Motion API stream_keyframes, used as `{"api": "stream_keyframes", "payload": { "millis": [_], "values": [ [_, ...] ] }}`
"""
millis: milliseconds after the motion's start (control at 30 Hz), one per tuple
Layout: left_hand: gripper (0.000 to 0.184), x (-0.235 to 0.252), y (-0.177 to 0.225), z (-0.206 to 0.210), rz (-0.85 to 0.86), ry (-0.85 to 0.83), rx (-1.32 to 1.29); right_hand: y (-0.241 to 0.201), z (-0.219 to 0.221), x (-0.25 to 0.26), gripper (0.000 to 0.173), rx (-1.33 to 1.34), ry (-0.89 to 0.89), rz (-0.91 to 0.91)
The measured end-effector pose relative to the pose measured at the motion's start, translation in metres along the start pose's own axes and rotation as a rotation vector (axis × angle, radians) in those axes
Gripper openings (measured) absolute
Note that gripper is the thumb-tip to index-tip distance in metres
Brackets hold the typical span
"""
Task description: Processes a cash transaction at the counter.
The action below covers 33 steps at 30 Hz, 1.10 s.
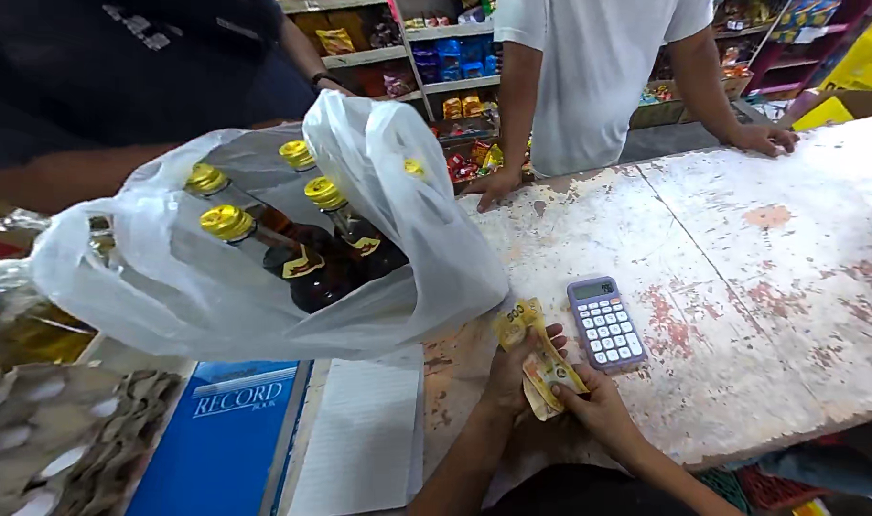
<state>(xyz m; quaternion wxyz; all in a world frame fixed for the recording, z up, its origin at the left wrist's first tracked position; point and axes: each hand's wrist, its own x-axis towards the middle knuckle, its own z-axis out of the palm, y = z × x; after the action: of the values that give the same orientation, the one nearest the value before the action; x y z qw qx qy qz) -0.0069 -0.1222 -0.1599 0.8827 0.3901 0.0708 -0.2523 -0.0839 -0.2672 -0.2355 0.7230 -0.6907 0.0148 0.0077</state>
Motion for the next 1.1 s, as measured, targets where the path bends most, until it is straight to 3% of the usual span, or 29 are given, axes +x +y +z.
{"api": "stream_keyframes", "payload": {
  "millis": [100, 200, 333, 467, 800, 1000, 1100],
  "values": [
    [0.029, -0.001, -0.002, 0.002, 0.057, 0.105, 0.136, 0.001, -0.011, -0.003, 0.013, -0.134, -0.085, -0.046],
    [0.029, 0.000, -0.001, 0.004, 0.221, 0.174, 0.291, -0.013, -0.035, -0.008, 0.013, -0.295, -0.097, -0.082],
    [0.030, 0.003, 0.006, 0.008, 0.401, 0.298, 0.472, -0.027, -0.101, 0.003, 0.027, -0.535, 0.236, -0.259],
    [0.028, 0.003, 0.009, 0.009, 0.356, 0.362, 0.563, -0.012, -0.143, 0.020, 0.037, -0.842, 0.367, -0.319],
    [0.025, 0.001, 0.016, 0.015, 0.325, 0.402, 0.563, -0.005, -0.138, 0.038, 0.042, -1.154, 0.400, -0.366],
    [0.026, 0.003, 0.016, 0.014, 0.324, 0.407, 0.553, -0.047, -0.096, 0.022, 0.038, -0.997, 0.341, -0.499],
    [0.026, 0.003, 0.017, 0.014, 0.300, 0.416, 0.545, -0.038, -0.078, 0.020, 0.037, -1.046, 0.290, -0.523]
  ]
}}
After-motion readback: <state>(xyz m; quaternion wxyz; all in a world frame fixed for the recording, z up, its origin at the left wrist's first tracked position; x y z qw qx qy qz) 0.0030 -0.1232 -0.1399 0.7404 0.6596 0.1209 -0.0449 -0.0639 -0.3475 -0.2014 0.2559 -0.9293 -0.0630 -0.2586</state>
